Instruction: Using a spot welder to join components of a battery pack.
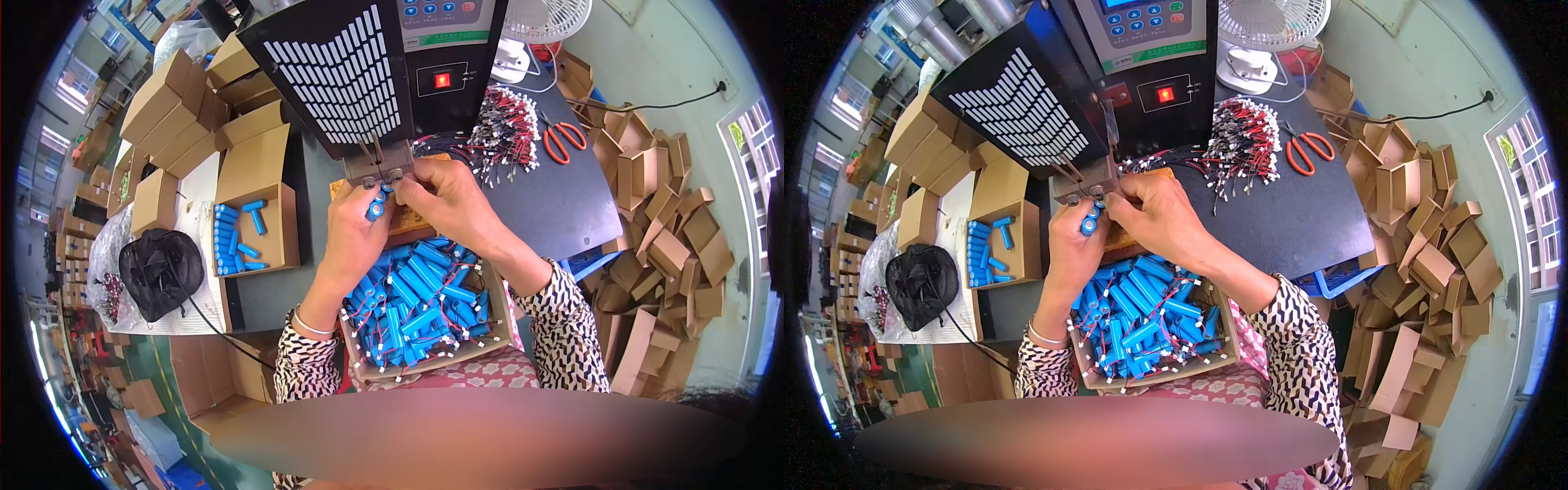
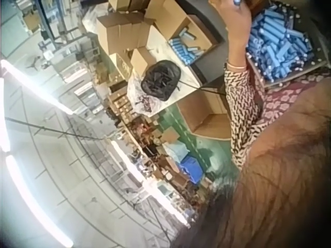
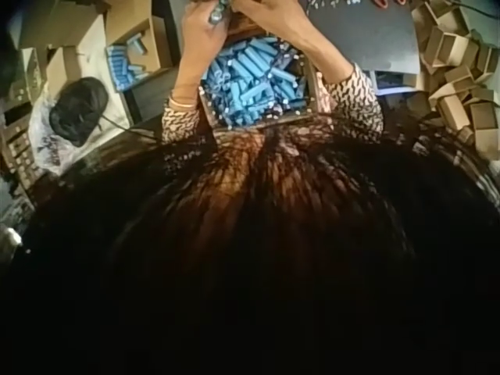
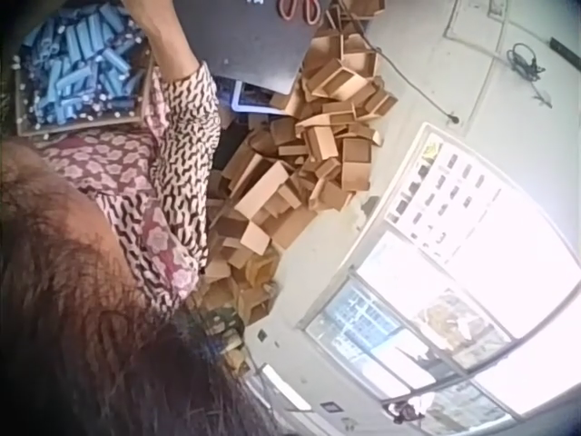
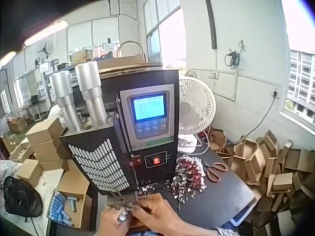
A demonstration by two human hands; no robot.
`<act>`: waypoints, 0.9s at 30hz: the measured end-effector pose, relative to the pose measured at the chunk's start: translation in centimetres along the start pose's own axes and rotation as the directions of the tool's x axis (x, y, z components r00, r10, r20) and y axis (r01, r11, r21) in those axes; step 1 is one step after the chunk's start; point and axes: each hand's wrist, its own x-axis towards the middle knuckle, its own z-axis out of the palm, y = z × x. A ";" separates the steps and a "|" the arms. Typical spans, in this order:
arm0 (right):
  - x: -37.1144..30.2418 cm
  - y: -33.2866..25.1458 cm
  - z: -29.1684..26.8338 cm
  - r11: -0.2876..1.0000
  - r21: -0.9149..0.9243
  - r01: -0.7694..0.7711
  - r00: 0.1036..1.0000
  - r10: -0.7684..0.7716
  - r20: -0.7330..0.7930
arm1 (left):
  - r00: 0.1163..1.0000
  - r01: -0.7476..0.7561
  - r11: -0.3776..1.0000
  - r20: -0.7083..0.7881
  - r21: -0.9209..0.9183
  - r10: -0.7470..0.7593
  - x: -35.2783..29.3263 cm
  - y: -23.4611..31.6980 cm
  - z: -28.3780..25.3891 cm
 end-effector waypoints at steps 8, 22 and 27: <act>-3.0 -1.6 -2.5 0.996 -0.072 -0.054 0.998 0.051 -0.044 | 1.000 0.004 0.999 -0.031 0.039 -0.003 0.1 -0.2 -0.1; -3.1 -2.1 -1.7 0.984 -0.142 0.104 0.992 -0.093 0.081 | 0.905 0.397 0.861 -0.022 -0.316 -0.426 0.1 2.4 -2.9; -2.3 -1.6 -1.0 0.997 -0.077 0.000 0.995 0.008 0.100 | 0.998 -0.020 0.994 -0.054 0.111 0.026 0.0 0.0 -0.2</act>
